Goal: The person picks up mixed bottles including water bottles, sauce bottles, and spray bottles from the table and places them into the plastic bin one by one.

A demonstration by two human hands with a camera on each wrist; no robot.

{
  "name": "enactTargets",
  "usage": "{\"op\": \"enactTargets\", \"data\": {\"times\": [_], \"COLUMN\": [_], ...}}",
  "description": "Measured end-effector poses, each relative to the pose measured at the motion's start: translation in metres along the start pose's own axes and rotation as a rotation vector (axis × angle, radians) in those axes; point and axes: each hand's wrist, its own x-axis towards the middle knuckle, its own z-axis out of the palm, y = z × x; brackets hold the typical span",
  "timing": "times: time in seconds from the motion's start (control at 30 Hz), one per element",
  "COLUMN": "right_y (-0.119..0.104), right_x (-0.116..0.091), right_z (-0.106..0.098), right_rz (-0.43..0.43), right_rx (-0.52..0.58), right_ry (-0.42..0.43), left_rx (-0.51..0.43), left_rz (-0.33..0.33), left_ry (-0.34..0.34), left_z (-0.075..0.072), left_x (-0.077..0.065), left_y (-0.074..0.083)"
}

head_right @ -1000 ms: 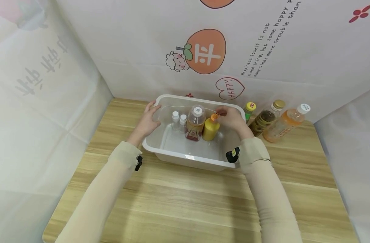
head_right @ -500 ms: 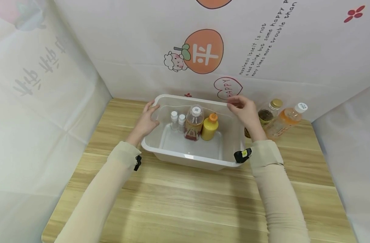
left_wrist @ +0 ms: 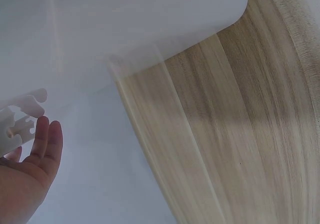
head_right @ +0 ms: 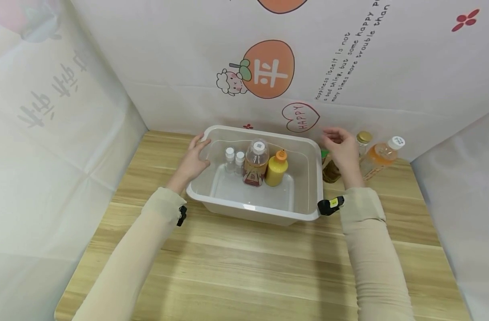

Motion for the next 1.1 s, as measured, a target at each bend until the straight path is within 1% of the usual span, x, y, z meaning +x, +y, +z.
{"op": "enactTargets", "data": {"times": [0.1,0.17,0.3,0.47,0.63,0.87,1.1], "right_y": [0.004,0.006,0.01,0.018,0.028,0.034,0.038], "right_x": [0.001,0.0,-0.001,-0.001,-0.001,0.002,0.002], "right_z": [-0.006,-0.008,-0.012,-0.011,-0.008,-0.003,0.002], "right_rz": [0.027,0.041,0.047,0.05,0.063,0.065,0.101], "right_rx": [-0.008,-0.033,-0.12,-0.167,-0.181,-0.218,-0.17], "right_ry": [0.008,-0.003,-0.032,-0.034,-0.037,-0.026,-0.03], "left_rx": [-0.002,0.0,0.004,-0.003,-0.002,-0.009,-0.009], "left_rz": [-0.001,-0.002,-0.002,-0.003,-0.007,-0.022,-0.023], "left_ry": [-0.001,-0.001,-0.002,-0.002,-0.005,-0.009,-0.013], "left_z": [0.0,0.0,-0.001,-0.001,0.0,0.0,0.0], "left_x": [0.0,0.0,0.0,0.0,0.0,0.0,0.0], "left_y": [0.0,0.0,0.001,0.002,0.001,0.002,0.001]}}
